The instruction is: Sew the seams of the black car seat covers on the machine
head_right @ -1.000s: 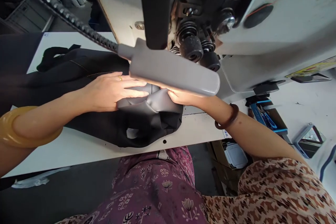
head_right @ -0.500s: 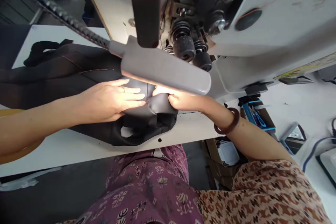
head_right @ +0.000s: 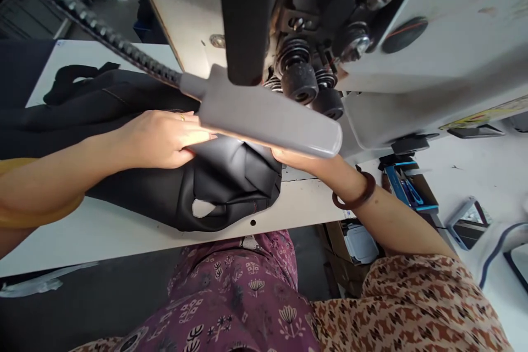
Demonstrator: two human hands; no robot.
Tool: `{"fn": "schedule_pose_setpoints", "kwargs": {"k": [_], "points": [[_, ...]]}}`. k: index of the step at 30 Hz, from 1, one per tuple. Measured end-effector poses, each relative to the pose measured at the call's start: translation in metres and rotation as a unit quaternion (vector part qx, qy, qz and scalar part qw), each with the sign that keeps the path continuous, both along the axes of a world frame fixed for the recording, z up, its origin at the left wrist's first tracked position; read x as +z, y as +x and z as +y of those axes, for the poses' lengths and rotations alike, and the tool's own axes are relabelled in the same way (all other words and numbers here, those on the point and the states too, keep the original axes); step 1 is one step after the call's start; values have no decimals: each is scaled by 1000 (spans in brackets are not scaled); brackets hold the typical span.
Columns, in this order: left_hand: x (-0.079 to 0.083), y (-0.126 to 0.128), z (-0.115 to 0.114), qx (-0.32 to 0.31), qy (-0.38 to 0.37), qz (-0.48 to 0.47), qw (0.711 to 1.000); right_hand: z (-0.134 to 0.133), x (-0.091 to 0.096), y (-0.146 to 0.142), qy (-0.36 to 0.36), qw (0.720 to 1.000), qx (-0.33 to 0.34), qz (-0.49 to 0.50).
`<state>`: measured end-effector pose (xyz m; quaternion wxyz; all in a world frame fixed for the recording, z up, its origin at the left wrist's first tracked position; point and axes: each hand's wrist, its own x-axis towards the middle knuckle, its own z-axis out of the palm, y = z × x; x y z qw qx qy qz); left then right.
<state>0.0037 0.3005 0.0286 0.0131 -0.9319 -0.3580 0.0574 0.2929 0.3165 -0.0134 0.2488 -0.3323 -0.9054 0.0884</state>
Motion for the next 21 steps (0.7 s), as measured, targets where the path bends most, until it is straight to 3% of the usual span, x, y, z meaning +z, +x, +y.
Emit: {"fn": "schedule_pose_setpoints", "kwargs": {"k": [3, 5, 6, 10, 12, 16, 21], "points": [[-6, -6, -1, 22, -7, -39, 999, -44, -9, 6, 135, 989, 35, 57], [-7, -6, -7, 22, -6, -68, 997, -71, -18, 1, 166, 984, 63, 35], [-7, -6, -10, 21, -7, -78, 997, -79, -22, -3, 166, 985, 43, 5], [-2, -1, -18, 29, -19, -75, 997, -70, -24, -21, 96, 983, -87, -132], [0, 0, -19, 29, -23, -67, 997, -62, -17, -20, 83, 979, -59, -176], [-1, 2, -21, -31, 9, -31, 999, -85, -14, -7, 184, 970, 35, -153], [-5, 15, -24, -101, 31, 2, 994, -121, -31, 1, 231, 965, -11, -124]]}}
